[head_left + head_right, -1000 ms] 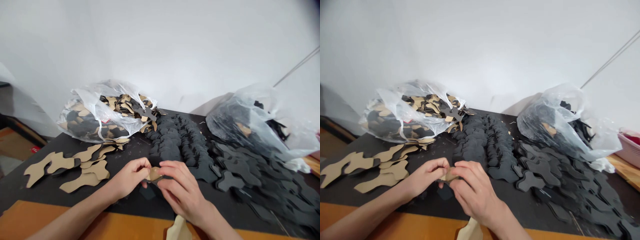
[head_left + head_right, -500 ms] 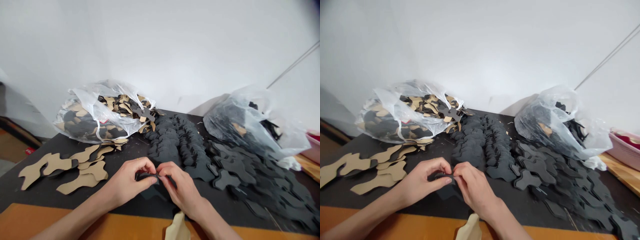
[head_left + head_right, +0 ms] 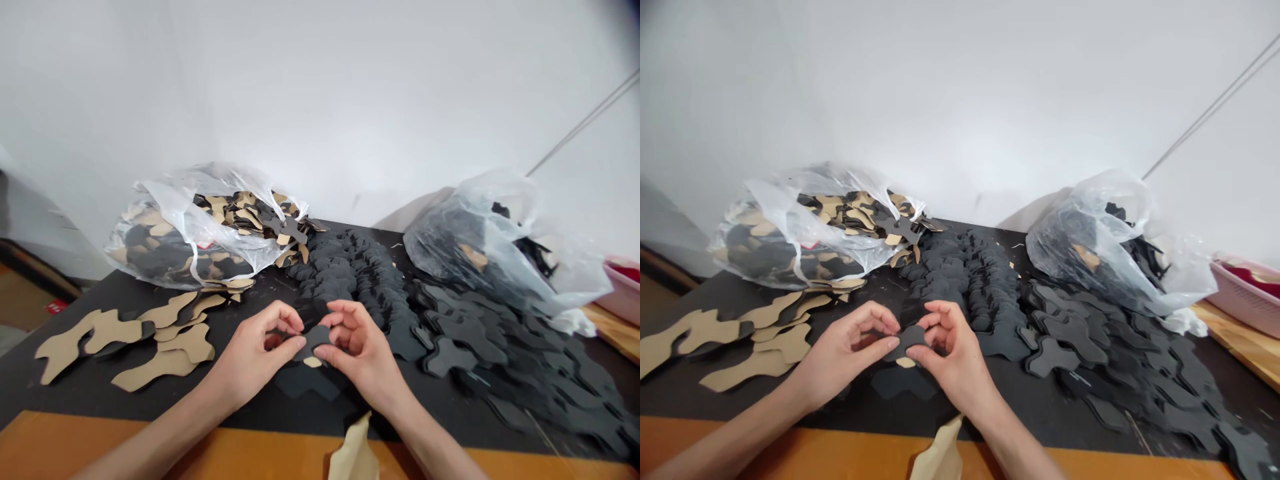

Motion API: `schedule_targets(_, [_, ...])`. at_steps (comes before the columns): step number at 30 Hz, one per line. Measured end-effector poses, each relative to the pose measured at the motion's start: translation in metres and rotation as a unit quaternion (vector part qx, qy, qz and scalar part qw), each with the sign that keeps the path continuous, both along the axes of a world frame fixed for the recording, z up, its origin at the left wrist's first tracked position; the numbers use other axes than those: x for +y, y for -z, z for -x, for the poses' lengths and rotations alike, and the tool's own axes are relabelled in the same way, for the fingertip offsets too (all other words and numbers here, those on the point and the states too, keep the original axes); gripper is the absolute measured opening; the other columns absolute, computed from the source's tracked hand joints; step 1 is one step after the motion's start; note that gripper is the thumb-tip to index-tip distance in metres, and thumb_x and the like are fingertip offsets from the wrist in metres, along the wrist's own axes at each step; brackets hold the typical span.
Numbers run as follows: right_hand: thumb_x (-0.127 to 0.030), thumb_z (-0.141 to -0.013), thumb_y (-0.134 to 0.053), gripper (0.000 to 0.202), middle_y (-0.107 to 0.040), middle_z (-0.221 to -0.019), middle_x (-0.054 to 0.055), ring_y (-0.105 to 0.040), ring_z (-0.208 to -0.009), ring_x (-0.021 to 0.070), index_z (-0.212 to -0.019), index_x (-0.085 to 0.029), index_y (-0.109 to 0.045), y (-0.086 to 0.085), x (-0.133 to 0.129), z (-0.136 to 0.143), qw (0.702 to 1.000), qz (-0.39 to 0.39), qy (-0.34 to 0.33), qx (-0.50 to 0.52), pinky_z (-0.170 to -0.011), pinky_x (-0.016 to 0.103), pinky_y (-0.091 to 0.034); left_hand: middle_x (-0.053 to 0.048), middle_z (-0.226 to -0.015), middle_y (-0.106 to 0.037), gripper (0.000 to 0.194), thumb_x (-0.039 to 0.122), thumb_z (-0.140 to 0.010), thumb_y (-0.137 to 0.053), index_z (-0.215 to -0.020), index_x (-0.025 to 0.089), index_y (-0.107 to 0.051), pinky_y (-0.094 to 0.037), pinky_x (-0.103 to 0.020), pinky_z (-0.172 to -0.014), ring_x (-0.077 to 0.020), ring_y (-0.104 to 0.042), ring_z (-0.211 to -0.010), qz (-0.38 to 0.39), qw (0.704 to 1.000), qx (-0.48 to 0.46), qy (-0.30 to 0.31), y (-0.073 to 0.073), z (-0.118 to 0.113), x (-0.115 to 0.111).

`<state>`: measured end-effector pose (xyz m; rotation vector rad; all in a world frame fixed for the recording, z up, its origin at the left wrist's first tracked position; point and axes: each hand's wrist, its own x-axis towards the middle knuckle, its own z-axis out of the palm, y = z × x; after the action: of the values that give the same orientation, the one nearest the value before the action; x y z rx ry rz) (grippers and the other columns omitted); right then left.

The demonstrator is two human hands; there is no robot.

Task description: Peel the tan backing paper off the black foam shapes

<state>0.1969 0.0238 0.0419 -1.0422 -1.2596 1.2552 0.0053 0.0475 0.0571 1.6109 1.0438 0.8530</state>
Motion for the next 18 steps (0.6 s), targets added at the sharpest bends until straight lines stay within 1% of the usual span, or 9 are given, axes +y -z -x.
schedule_targets(2, [-0.026, -0.066, -0.085, 0.055, -0.057, -0.095, -0.002, -0.054, -0.064, 0.0064, -0.108, -0.024, -0.05, -0.003, 0.001, -0.002, 0.999, 0.037, -0.012, 0.02, -0.059, 0.021, -0.047, -0.003, -0.099, -0.063, 0.005, 0.021, -0.085, -0.063, -0.09, 0.021, -0.062, -0.049, -0.026, -0.075, -0.0174, -0.062, -0.092, -0.046, 0.999, 0.024, 0.017, 0.002, 0.002, -0.003])
schedule_targets(4, [-0.027, -0.061, -0.088, 0.054, -0.056, -0.094, -0.003, -0.054, -0.062, 0.0057, -0.1, -0.023, -0.05, -0.003, 0.003, -0.004, 0.997, 0.07, -0.027, 0.028, -0.057, 0.019, -0.045, -0.004, -0.11, -0.061, 0.009, 0.019, -0.084, -0.064, -0.091, 0.023, -0.067, -0.049, -0.027, -0.08, -0.0183, -0.061, -0.097, -0.109, 0.991, 0.071, 0.039, 0.005, 0.004, -0.008])
schedule_targets(6, [-0.028, -0.058, -0.09, 0.052, -0.056, -0.091, -0.004, -0.054, -0.062, 0.0053, -0.091, -0.021, -0.05, -0.002, 0.003, -0.007, 0.994, 0.099, -0.041, 0.021, -0.056, 0.019, -0.043, -0.004, -0.116, -0.058, 0.014, 0.019, -0.083, -0.065, -0.094, 0.026, -0.07, -0.049, -0.029, -0.084, -0.0187, -0.061, -0.098, -0.158, 0.978, 0.123, 0.055, 0.011, 0.006, -0.013])
schedule_targets(8, [-0.028, -0.058, -0.089, 0.049, -0.056, -0.081, -0.006, -0.052, -0.059, 0.0054, -0.085, -0.02, -0.049, 0.003, 0.003, -0.009, 0.991, 0.124, -0.057, -0.005, -0.055, 0.018, -0.04, -0.003, -0.115, -0.057, 0.017, 0.018, -0.083, -0.065, -0.096, 0.027, -0.071, -0.05, -0.029, -0.084, -0.0179, -0.063, -0.094, -0.184, 0.968, 0.158, 0.06, 0.017, 0.006, -0.018])
schedule_targets(10, [-0.025, -0.063, -0.086, 0.042, -0.054, -0.068, -0.008, -0.048, -0.055, 0.0058, -0.083, -0.02, -0.049, 0.008, 0.001, -0.01, 0.987, 0.139, -0.068, -0.05, -0.053, 0.018, -0.035, -0.003, -0.112, -0.058, 0.021, 0.016, -0.083, -0.062, -0.099, 0.027, -0.07, -0.051, -0.028, -0.08, -0.0165, -0.065, -0.088, -0.203, 0.96, 0.181, 0.069, 0.022, 0.005, -0.022])
schedule_targets(11, [-0.023, -0.066, -0.083, 0.038, -0.053, -0.064, -0.009, -0.047, -0.055, 0.0063, -0.083, -0.02, -0.049, 0.011, -0.001, -0.011, 0.985, 0.139, -0.069, -0.077, -0.053, 0.018, -0.034, -0.003, -0.109, -0.059, 0.023, 0.014, -0.083, -0.061, -0.1, 0.026, -0.069, -0.051, -0.027, -0.078, -0.0158, -0.065, -0.086, -0.212, 0.956, 0.19, 0.075, 0.024, 0.005, -0.023])
schedule_targets(13, [-0.018, -0.07, -0.078, 0.031, -0.052, -0.062, -0.009, -0.047, -0.056, 0.0076, -0.084, -0.02, -0.051, 0.014, -0.004, -0.011, 0.981, 0.124, -0.06, -0.134, -0.053, 0.019, -0.034, -0.002, -0.101, -0.061, 0.024, 0.01, -0.082, -0.058, -0.099, 0.025, -0.068, -0.051, -0.025, -0.076, -0.0151, -0.065, -0.083, -0.229, 0.948, 0.203, 0.085, 0.026, 0.003, -0.025])
schedule_targets(16, [-0.01, -0.072, -0.072, 0.023, -0.055, -0.067, -0.006, -0.051, -0.063, 0.0101, -0.081, -0.021, -0.054, 0.012, -0.008, -0.009, 0.97, 0.071, -0.037, -0.228, -0.057, 0.021, -0.039, -0.002, -0.096, -0.062, 0.026, 0.007, -0.082, -0.055, -0.098, 0.023, -0.066, -0.052, -0.024, -0.074, -0.0153, -0.065, -0.08, -0.26, 0.937, 0.215, 0.089, 0.028, 0.001, -0.027])
schedule_targets(18, [-0.005, -0.071, -0.07, 0.022, -0.058, -0.074, -0.004, -0.056, -0.068, 0.0115, -0.079, -0.021, -0.057, 0.008, -0.012, -0.008, 0.955, 0.024, -0.027, -0.296, -0.061, 0.022, -0.042, -0.002, -0.098, -0.062, 0.027, 0.005, -0.081, -0.054, -0.1, 0.022, -0.065, -0.053, -0.026, -0.077, -0.0168, -0.065, -0.084, -0.282, 0.93, 0.218, 0.092, 0.031, 0.002, -0.028])
